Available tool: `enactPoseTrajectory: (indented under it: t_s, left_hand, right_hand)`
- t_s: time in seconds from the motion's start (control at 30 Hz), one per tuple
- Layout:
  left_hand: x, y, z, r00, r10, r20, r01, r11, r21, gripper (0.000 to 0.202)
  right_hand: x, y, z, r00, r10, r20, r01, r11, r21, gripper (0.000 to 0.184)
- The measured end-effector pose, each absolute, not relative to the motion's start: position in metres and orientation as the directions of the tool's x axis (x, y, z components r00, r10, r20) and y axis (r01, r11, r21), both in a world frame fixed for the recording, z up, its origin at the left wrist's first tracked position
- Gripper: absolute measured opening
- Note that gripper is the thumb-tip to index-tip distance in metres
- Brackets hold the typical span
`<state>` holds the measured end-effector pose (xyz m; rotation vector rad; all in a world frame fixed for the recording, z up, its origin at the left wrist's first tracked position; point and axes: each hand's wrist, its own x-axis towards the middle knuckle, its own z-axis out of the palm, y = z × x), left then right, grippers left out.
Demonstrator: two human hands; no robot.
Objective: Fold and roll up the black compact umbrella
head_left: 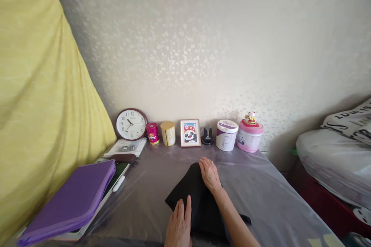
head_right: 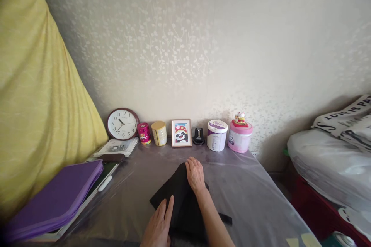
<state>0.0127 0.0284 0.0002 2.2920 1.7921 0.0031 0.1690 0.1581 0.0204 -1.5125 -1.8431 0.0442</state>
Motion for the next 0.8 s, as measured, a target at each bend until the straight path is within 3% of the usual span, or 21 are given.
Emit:
enactPoseTrajectory:
  t_s: [0.1, 0.17, 0.33, 0.47, 0.63, 0.8]
  left_hand:
    - [0.010, 0.028, 0.002, 0.247, 0.963, -0.111, 0.957, -0.224, 0.186, 0.100]
    - [0.010, 0.026, 0.007, 0.233, 0.970, -0.072, 0.962, -0.219, 0.164, 0.098]
    - [0.011, 0.020, 0.022, 0.197, 0.980, -0.027, 0.978, -0.195, 0.067, 0.092]
    - [0.009, 0.021, 0.025, 0.193, 0.979, -0.067, 0.980, -0.189, 0.070, 0.091]
    - [0.001, 0.029, 0.023, 0.205, 0.977, -0.053, 0.954, -0.187, 0.233, 0.088]
    - [-0.016, 0.031, 0.049, 0.202, 0.979, -0.001, 0.796, -0.163, 0.583, 0.082]
  right_hand:
    - [0.163, 0.130, 0.020, -0.250, 0.805, 0.537, 0.715, 0.528, -0.458, 0.031]
    - [0.164, 0.121, 0.015, -0.303, 0.790, 0.533, 0.680, 0.571, -0.459, 0.028]
    - [0.187, 0.119, 0.005, 0.050, 0.849, 0.526, 0.682, 0.356, -0.639, 0.029]
    - [0.211, 0.103, -0.002, 0.188, 0.874, 0.449, 0.583, 0.268, -0.767, 0.028]
    - [0.235, 0.078, -0.011, 0.285, 0.905, 0.317, 0.438, 0.171, -0.882, 0.028]
    - [0.258, 0.072, -0.015, 0.370, 0.893, 0.256, 0.313, 0.139, -0.939, 0.030]
